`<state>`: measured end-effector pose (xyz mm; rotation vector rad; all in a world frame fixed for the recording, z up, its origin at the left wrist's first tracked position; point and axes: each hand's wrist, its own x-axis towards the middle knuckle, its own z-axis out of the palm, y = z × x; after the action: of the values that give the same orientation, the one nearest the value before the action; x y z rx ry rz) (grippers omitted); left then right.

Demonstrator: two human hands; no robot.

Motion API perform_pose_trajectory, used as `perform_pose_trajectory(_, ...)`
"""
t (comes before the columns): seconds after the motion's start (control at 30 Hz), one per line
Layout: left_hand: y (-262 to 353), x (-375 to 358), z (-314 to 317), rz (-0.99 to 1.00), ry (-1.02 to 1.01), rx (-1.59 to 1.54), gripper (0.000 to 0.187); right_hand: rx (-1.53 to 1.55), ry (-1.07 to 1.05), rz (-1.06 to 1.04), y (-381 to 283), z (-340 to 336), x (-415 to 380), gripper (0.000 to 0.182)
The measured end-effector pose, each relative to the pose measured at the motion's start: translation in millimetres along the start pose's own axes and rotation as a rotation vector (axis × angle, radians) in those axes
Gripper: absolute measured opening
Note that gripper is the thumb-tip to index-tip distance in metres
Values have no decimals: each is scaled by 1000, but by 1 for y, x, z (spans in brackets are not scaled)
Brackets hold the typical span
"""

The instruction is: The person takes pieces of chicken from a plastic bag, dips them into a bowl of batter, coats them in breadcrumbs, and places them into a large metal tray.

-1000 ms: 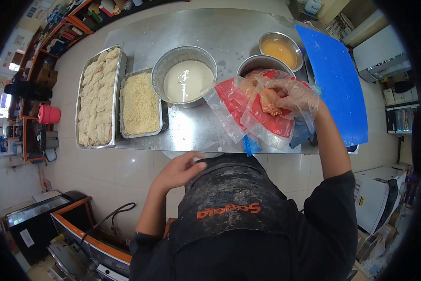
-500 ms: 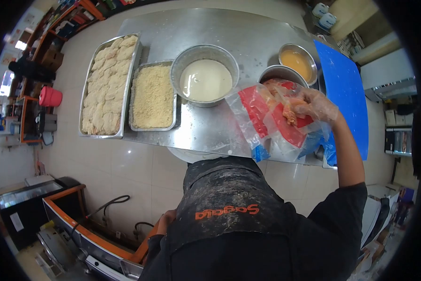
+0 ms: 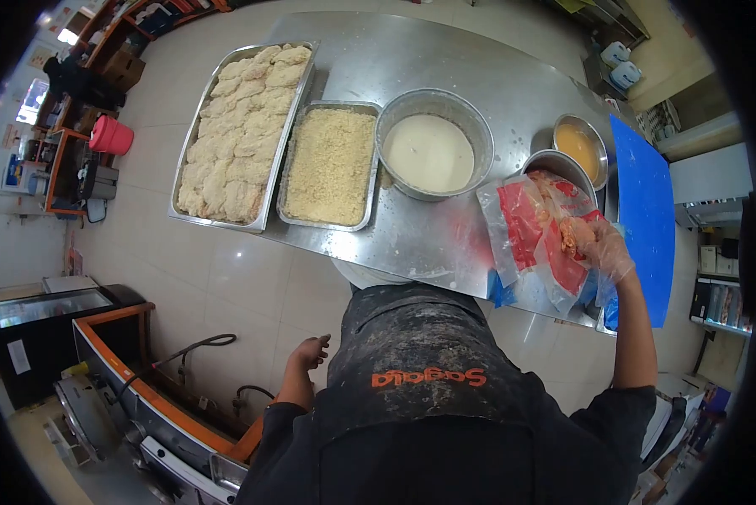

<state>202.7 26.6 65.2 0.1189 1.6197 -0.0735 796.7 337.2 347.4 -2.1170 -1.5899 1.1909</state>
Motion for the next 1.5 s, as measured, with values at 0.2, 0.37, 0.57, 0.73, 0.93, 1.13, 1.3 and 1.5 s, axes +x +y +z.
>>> perform_pose_trajectory(0.2, -36, 54, -15, -30, -52, -86, 56, 150, 175, 22, 23, 10, -7, 24)
perform_pose_trajectory(0.37, -90, 124, -28, 14, -161, 34, 55, -136, 299, -29, -1, 15, -22, 23)
perform_pose_trajectory(0.57, -65, 86, -24, -82, -141, 24, 55, -208, 135, 28, -19, -4, -15, 16)
perform_pose_trajectory(0.73, -117, 174, -41, 83, -240, -64, 57, -435, 110, -85, -42, -20, -9, 10)
perform_pose_trajectory(0.93, -103, 127, -43, -51, -155, -164, 59, -605, -6, -203, -164, -32, -36, 13)
perform_pose_trajectory(1.13, -33, 9, -44, -149, -13, -25, 59, -714, -25, -479, -277, -10, -19, 26)
perform_pose_trajectory(1.3, -28, 7, -70, -145, -25, -161, 55, -599, -189, -549, -265, 90, 89, 24)
perform_pose_trajectory(1.5, -32, 18, -101, -89, -23, -222, 48, -842, -74, -171, -170, 220, 213, 32)
